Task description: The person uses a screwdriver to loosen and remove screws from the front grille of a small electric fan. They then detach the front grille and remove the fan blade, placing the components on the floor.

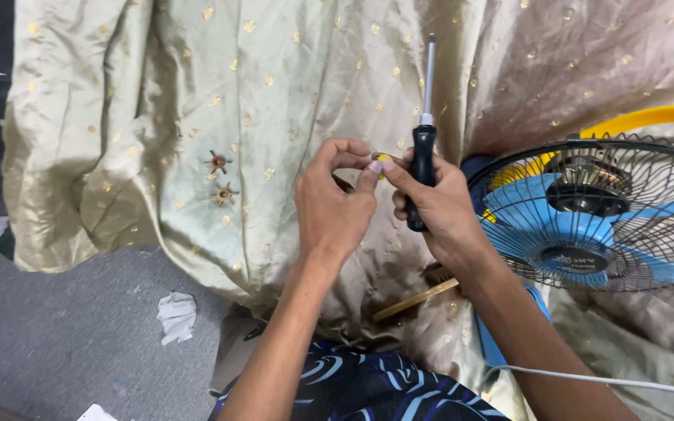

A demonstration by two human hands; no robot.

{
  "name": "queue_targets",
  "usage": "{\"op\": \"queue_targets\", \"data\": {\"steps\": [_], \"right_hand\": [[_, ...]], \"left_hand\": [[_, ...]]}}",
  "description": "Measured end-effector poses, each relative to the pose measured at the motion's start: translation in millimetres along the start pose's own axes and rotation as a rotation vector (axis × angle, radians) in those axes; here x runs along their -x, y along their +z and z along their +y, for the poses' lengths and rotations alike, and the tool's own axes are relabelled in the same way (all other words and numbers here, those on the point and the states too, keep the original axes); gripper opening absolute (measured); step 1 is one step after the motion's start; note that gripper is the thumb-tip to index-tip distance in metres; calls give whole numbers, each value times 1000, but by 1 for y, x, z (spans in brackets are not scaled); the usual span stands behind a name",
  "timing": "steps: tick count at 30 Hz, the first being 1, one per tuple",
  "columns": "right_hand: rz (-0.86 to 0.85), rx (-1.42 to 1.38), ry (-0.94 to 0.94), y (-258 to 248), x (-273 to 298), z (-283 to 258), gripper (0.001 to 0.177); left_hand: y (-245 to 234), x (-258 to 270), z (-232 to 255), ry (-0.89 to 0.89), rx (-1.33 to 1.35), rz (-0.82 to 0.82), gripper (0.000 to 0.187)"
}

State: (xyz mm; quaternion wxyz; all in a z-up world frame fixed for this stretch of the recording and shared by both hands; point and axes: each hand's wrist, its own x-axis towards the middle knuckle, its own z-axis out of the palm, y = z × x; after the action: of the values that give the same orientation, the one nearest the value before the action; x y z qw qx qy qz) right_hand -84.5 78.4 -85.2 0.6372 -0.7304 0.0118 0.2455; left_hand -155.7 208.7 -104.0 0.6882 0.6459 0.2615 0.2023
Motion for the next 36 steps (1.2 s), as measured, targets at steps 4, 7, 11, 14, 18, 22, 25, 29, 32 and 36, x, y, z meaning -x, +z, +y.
{"op": "queue_targets", "data": {"steps": [4, 7, 11, 14, 18, 22, 25, 29, 32, 36], "right_hand": [[-134, 6, -12, 44, -20, 0, 32], [-241, -35, -34, 80, -35, 2, 31], [-322, -22, 2, 122, -53, 7, 29], [-351, -22, 32, 148, -65, 17, 29], [-354, -18, 57, 166, -86, 35, 30], [-281, 76, 79, 177, -111, 57, 30], [-256, 131, 97, 180, -125, 66, 27], [-222, 147, 125, 171, -132, 63, 27], [-183, 117, 140, 156, -126, 50, 25], [-133, 83, 161, 133, -105, 30, 22]], "left_hand": [[-37, -16, -14, 51, 57, 113, 19], [-64, -32, -23, -3, 2, 209, 20], [-97, -53, -34, -32, -12, 319, 18], [-118, -67, -46, -17, -46, 362, 18], [-133, -85, -69, -149, -82, 375, 20], [-145, -102, -93, -117, -231, 314, 26], [-151, -112, -102, -192, -399, 233, 34], [-155, -116, -104, -192, -561, 190, 48], [-150, -116, -99, -124, -530, 184, 42], [-127, -110, -78, -148, -422, 157, 34]]}}
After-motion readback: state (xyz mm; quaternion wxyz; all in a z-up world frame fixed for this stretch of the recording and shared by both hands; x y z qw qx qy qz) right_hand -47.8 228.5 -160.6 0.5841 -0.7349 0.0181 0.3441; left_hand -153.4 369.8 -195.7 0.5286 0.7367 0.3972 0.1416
